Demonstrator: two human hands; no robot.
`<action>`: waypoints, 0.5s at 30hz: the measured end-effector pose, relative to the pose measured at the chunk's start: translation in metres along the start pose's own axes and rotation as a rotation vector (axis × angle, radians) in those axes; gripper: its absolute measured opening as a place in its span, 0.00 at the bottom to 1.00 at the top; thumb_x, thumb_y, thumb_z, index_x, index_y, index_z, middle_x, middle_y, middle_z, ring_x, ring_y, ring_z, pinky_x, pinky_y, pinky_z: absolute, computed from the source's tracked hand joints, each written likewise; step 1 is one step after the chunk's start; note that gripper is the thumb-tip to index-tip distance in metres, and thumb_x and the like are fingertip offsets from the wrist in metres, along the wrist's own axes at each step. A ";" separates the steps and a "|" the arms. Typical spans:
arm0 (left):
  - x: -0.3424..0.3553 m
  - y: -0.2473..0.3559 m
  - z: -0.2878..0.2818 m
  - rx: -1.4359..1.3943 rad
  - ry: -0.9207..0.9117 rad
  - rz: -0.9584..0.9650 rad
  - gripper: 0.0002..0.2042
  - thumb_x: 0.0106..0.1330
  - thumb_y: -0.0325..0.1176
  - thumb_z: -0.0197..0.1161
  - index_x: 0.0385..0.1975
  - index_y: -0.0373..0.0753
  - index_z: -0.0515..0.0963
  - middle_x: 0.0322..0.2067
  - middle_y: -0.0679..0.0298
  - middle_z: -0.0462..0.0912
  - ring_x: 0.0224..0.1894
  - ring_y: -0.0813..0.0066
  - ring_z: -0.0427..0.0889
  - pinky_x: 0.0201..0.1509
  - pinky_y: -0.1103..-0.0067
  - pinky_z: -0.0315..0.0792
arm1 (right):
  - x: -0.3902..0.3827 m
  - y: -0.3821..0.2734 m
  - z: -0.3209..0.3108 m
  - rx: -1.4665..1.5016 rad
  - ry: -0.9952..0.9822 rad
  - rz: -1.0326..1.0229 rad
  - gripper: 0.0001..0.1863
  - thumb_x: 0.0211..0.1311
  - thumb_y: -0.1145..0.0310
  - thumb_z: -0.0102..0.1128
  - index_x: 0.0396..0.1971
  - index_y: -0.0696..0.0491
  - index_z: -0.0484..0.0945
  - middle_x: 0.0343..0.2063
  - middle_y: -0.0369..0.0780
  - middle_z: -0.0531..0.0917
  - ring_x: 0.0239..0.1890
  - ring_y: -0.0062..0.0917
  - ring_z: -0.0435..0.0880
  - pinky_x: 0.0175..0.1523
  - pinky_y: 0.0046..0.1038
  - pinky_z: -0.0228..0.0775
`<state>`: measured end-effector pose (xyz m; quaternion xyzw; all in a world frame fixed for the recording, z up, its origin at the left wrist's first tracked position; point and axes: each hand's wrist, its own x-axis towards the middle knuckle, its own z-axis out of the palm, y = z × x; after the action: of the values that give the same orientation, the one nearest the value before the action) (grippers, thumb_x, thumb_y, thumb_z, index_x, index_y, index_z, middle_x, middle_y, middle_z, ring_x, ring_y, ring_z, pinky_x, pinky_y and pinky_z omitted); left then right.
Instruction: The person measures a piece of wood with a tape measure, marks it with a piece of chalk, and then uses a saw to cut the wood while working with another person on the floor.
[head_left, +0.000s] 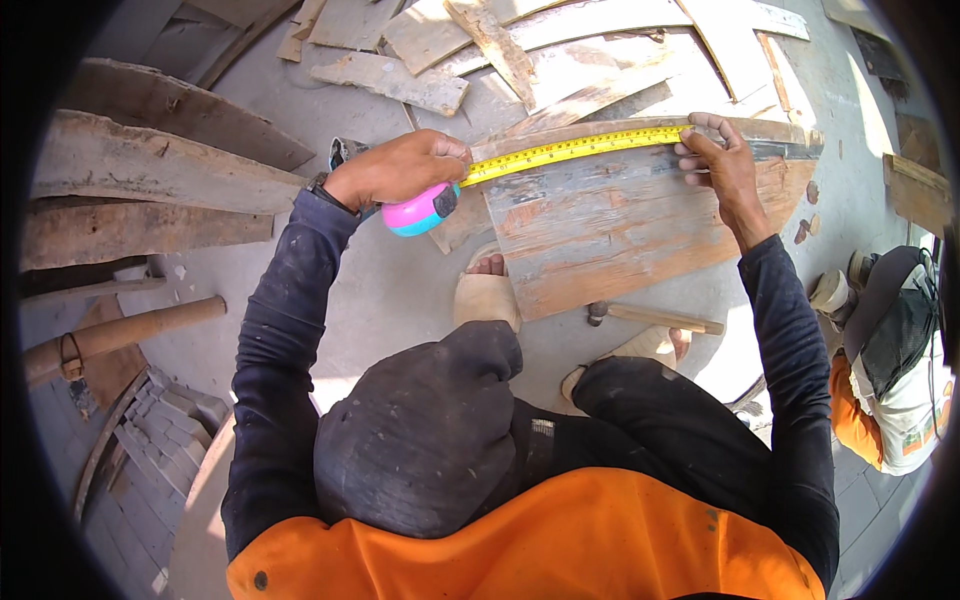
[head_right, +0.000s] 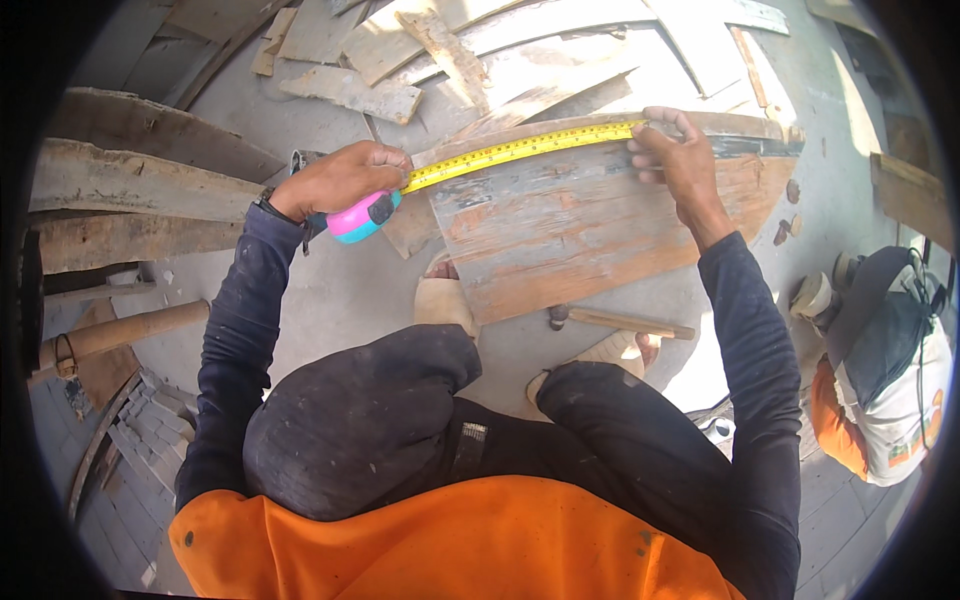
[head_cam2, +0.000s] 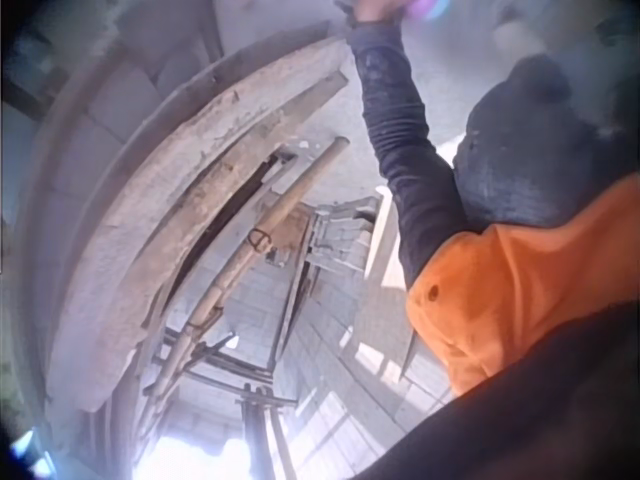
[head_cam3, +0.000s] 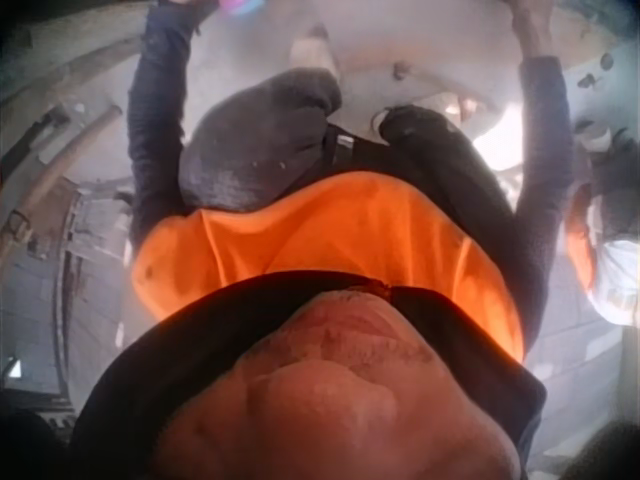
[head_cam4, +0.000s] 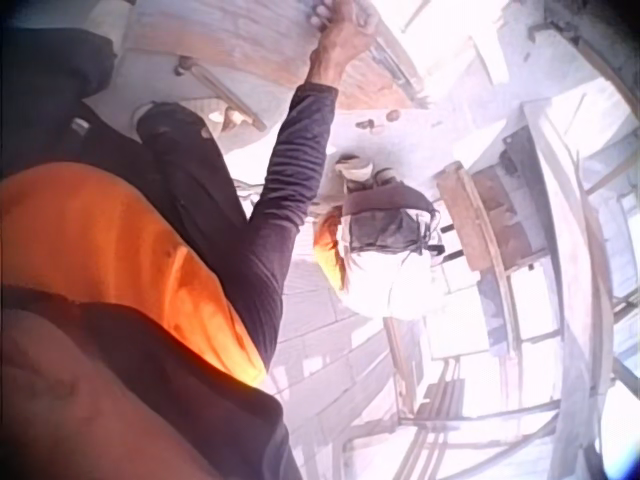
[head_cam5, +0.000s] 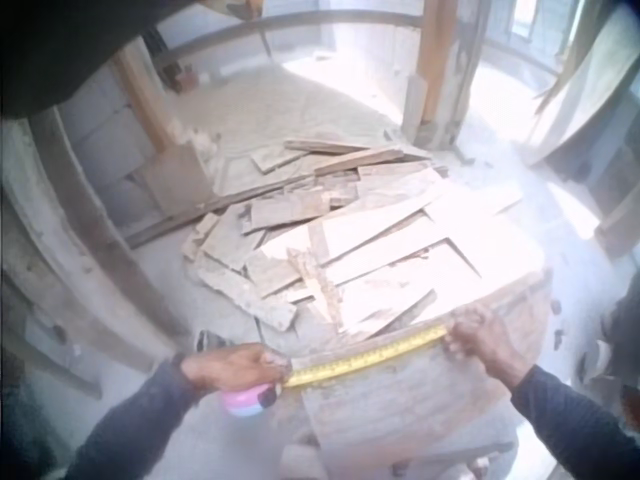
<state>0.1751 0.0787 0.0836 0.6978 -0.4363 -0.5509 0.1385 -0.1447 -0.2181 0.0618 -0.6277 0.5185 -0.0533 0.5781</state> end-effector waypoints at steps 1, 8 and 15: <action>0.000 0.003 -0.001 0.004 -0.014 -0.022 0.18 0.75 0.42 0.59 0.45 0.30 0.83 0.35 0.55 0.86 0.38 0.70 0.81 0.50 0.71 0.76 | -0.001 0.000 0.000 -0.017 -0.003 -0.017 0.22 0.69 0.62 0.71 0.59 0.51 0.82 0.36 0.39 0.91 0.32 0.18 0.87 0.37 0.23 0.81; 0.001 0.015 -0.012 -0.012 -0.037 0.007 0.18 0.73 0.41 0.57 0.44 0.29 0.83 0.34 0.58 0.86 0.38 0.73 0.80 0.49 0.74 0.76 | 0.001 0.000 -0.013 -0.301 0.008 -0.150 0.20 0.71 0.56 0.70 0.57 0.51 0.88 0.36 0.40 0.91 0.31 0.21 0.86 0.37 0.24 0.80; 0.001 0.018 -0.008 -0.084 -0.018 -0.050 0.16 0.74 0.40 0.56 0.36 0.31 0.80 0.26 0.65 0.78 0.31 0.77 0.74 0.42 0.74 0.74 | 0.021 0.004 -0.029 -0.610 -0.022 -0.383 0.18 0.74 0.52 0.67 0.53 0.47 0.90 0.44 0.46 0.91 0.38 0.34 0.89 0.50 0.38 0.82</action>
<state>0.1740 0.0651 0.0976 0.6972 -0.3966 -0.5780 0.1499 -0.1569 -0.2512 0.0564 -0.8576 0.3775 0.0031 0.3494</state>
